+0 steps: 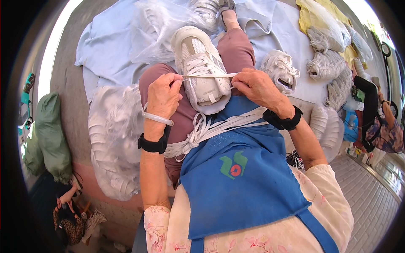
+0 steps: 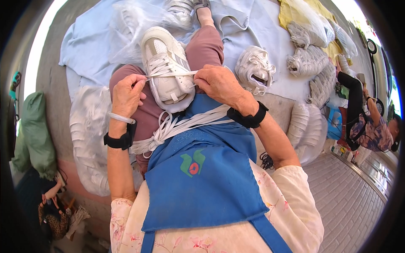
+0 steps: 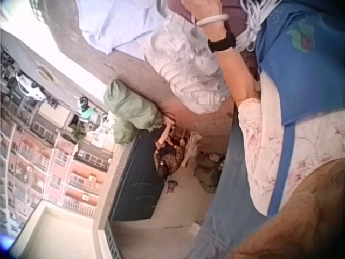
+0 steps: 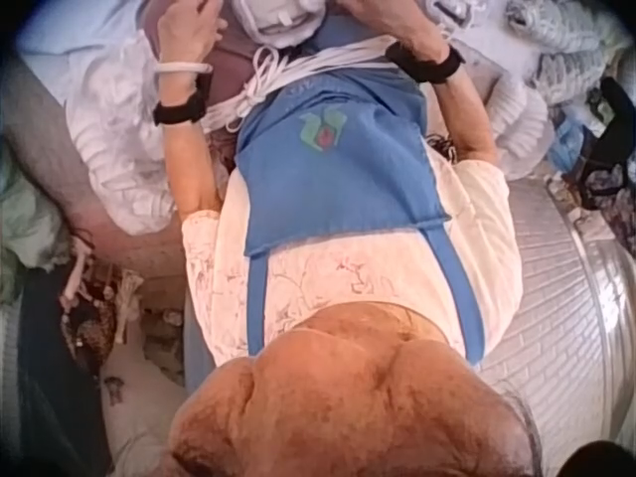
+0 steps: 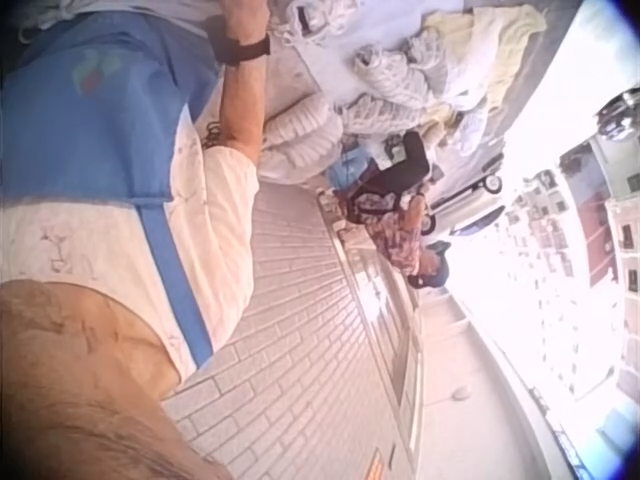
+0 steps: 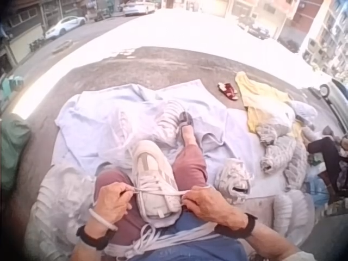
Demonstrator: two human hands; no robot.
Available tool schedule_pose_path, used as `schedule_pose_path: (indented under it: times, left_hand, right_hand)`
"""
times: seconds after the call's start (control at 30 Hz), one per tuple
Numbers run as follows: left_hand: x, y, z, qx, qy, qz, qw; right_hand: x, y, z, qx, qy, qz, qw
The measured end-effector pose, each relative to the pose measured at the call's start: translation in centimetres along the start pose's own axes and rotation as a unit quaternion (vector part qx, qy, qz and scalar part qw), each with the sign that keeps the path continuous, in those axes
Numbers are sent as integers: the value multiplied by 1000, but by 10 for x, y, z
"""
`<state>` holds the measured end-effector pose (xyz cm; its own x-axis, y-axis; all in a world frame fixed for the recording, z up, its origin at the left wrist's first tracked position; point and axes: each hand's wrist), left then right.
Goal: The recorder laces a white sneaker while sitting in a shoe manufacturing or assembly area.
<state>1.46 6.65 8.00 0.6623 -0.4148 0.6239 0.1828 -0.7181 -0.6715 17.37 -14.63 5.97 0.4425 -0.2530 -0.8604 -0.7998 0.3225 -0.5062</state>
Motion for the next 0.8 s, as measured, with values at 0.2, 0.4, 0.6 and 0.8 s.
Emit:
schedule_pose_path:
  times: [0.2, 0.4, 0.6, 0.8]
  left_hand:
    - [-21, 1, 13, 42, 148, 165, 974]
    - [-3, 4, 2, -5, 13, 4, 1000]
    - [-21, 10, 21, 193, 324, 275, 884]
    - [1, 5, 2, 10, -10, 10, 1000]
  right_hand:
    - [-3, -1, -1, -35, -13, -26, 999]
    - [3, -4, -4, -27, -15, -85, 996]
    - [-16, 10, 8, 94, -37, 15, 995]
    - [-7, 9, 24, 42, -39, -150, 987]
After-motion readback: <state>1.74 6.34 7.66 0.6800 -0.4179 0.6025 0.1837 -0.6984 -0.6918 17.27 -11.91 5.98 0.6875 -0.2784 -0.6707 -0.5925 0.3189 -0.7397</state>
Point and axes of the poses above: each hand's wrist, its own z-axis towards the middle knuckle, its own y-axis out of the palm, x = y × z, and after that the axes turned 15 degrees about z, right-handed
